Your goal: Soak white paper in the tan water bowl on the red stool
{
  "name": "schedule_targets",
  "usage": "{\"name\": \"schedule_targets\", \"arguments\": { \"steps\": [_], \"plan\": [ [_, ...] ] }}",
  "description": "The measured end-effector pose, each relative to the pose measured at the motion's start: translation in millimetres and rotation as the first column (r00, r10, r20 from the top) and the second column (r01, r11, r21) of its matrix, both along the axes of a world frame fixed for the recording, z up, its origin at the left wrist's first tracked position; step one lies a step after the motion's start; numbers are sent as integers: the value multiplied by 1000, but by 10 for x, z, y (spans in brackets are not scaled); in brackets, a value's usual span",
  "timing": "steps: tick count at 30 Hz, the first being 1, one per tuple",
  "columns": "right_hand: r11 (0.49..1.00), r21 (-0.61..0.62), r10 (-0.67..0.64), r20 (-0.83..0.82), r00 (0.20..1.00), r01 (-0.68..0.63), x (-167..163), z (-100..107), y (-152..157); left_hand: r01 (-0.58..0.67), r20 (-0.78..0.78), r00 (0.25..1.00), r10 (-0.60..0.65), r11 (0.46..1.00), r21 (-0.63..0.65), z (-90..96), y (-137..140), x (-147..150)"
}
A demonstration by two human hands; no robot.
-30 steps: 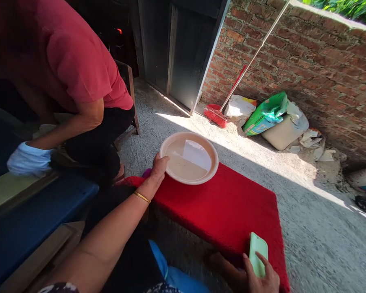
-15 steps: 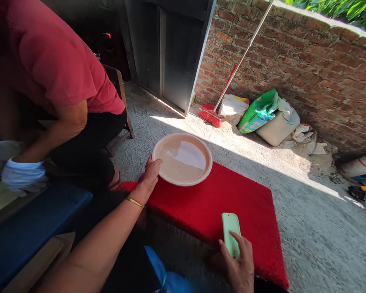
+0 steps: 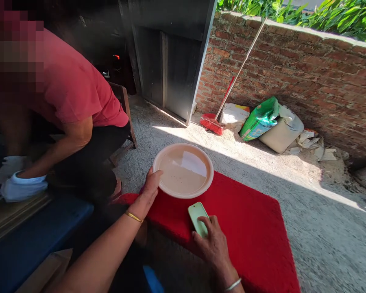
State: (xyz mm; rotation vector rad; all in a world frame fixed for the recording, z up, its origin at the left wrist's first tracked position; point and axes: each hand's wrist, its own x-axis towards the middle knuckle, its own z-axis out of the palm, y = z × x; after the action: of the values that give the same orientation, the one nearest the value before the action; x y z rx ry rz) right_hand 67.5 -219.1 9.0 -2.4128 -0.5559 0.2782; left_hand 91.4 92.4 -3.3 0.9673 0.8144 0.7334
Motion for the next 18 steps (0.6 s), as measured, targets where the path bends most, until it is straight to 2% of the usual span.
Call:
{"name": "schedule_targets", "arguments": {
  "steps": [1,2,4,5,7,10,12,14,18],
  "plan": [
    [998,29,63,-20,998,-62,-21,10,47,12,0,1000,-12,1000,2,-5,2,-4],
    [996,56,70,-21,997,-69,19,23,53,26,-3,1000,-26,1000,3,-6,3,-9],
    [994,84,-68,24,997,66,265,52,-20,37,-6,999,-37,999,2,-1,4,-18],
    [983,62,-175,47,983,172,445,68,-74,35,-11,999,-35,999,2,3,4,-22],
    [929,-46,-362,83,929,366,831,101,-160,31,-23,999,-30,1000,5,14,2,-30],
    [851,-193,-477,102,873,488,1232,128,-145,41,-7,999,-41,999,5,38,-2,-43],
    [847,-208,-475,113,873,488,1288,117,-36,49,4,999,-49,999,9,60,-5,-54],
    [864,-213,-441,120,890,457,1186,85,116,46,-7,999,-45,999,14,85,-8,-66],
    [947,-188,-240,126,963,260,713,1,374,44,4,999,-44,999,11,115,-18,-78]
  ]
}}
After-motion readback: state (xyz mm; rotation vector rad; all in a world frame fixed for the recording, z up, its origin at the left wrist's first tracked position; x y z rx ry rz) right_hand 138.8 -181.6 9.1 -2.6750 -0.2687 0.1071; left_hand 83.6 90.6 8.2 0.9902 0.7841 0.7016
